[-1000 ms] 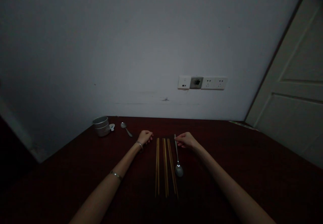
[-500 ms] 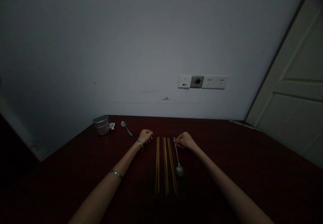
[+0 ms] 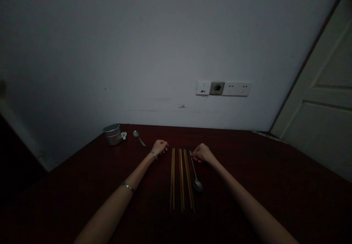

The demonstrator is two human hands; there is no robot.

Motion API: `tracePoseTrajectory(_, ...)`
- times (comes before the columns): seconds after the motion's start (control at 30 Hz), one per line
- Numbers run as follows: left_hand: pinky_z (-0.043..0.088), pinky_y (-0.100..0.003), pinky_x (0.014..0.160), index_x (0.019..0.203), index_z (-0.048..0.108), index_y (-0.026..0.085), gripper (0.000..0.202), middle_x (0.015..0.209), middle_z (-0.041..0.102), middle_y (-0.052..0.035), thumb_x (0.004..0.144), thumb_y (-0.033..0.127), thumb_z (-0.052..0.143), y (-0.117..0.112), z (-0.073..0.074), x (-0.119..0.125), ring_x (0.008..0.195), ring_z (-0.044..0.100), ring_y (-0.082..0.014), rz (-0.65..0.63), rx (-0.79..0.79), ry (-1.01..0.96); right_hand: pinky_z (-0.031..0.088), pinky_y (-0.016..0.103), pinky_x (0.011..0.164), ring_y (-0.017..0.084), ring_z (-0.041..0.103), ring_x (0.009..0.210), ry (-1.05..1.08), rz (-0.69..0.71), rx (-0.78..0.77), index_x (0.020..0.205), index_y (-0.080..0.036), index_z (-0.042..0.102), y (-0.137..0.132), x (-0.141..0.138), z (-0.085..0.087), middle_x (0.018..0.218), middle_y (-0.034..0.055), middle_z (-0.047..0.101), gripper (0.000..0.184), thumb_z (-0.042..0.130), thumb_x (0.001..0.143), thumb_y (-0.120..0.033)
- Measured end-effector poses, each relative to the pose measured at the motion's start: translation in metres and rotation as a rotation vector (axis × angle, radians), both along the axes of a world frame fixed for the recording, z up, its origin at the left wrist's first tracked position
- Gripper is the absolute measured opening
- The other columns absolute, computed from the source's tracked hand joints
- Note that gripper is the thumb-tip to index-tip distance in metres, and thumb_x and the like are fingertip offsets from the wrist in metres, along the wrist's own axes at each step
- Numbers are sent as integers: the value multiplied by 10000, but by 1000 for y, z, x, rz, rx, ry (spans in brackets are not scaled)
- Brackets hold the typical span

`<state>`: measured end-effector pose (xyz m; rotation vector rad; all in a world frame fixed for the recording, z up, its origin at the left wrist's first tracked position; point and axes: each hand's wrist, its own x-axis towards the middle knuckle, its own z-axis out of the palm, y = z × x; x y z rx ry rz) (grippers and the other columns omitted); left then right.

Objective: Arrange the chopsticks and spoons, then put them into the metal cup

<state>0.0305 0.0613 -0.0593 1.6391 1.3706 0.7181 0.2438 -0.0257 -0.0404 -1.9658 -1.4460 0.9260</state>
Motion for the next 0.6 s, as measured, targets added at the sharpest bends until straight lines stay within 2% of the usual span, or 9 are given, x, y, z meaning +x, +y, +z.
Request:
tracePoseTrajectory(0.4, 268, -146, 310, 720, 551, 107, 204, 474, 493, 47, 802, 201, 389, -5, 4, 0, 315, 383, -36, 12, -5, -12, 414, 149, 368, 73, 515, 377, 16, 17, 4, 529, -124, 587, 1, 3, -6, 471, 6, 592, 152, 622, 660, -193)
tracePoseTrajectory(0.53, 264, -142, 309, 717, 559, 101, 195, 469, 490, 47, 788, 177, 395, -5, 5, 0, 310, 379, -33, 20, -11, -12, 404, 156, 383, 78, 519, 411, 24, -25, 162, 627, -124, 613, 3, 15, -10, 528, 17, 610, 159, 596, 691, -269)
tracePoseTrajectory(0.6, 264, -142, 308, 718, 563, 100, 191, 473, 493, 44, 783, 173, 400, -6, 4, 0, 315, 385, -34, 22, -10, -15, 413, 176, 420, 105, 556, 474, -38, -75, 274, 682, -131, 626, 3, 26, -13, 591, 35, 632, 209, 565, 715, -328)
